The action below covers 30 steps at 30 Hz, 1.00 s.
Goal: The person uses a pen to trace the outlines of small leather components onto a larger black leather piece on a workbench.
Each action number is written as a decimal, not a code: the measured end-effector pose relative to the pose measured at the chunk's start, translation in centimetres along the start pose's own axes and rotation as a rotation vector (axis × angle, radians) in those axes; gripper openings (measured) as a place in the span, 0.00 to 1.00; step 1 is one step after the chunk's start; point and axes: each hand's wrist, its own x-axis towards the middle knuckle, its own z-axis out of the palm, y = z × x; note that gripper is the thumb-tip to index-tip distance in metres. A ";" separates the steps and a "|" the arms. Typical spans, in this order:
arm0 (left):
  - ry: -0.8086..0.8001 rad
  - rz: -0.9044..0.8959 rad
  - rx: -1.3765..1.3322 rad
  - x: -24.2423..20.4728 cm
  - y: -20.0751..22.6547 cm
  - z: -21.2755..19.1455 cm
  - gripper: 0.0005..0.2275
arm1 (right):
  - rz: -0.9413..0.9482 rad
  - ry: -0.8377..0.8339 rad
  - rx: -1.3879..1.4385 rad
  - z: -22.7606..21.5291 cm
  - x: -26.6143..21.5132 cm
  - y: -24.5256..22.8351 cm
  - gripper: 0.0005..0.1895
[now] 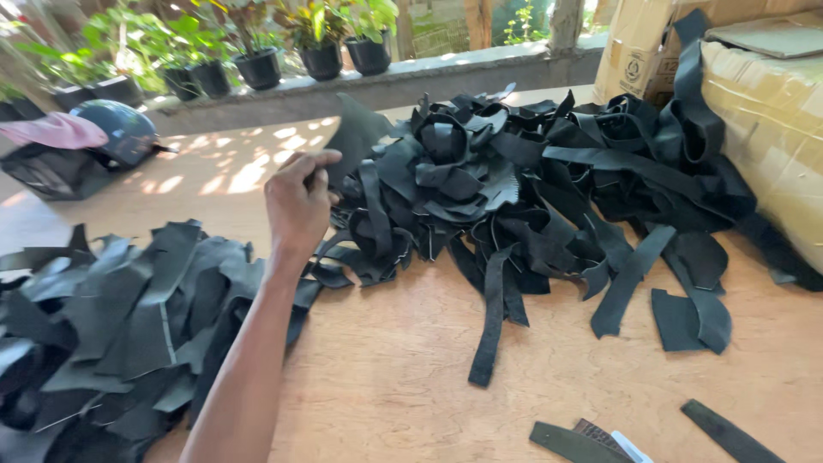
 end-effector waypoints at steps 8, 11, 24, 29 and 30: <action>-0.435 -0.226 -0.365 -17.2 7.4 -6.9 0.10 | -0.120 0.124 0.094 -2.1 -4.3 -6.8 0.12; -0.610 -0.509 -0.533 -26.1 6.8 -6.4 0.10 | -0.065 0.098 0.066 -6.1 -7.6 -7.9 0.12; -0.439 -0.190 -0.022 -36.9 6.8 -6.3 0.17 | -0.140 0.075 0.125 -8.6 -9.2 -12.0 0.10; -0.533 -0.308 -0.040 -35.9 6.6 -6.6 0.18 | -0.034 -0.021 0.154 -9.5 -9.1 -13.1 0.12; -0.579 -0.436 -0.058 -36.1 6.4 -7.0 0.18 | 0.063 -0.091 0.123 -10.0 -9.7 -13.1 0.13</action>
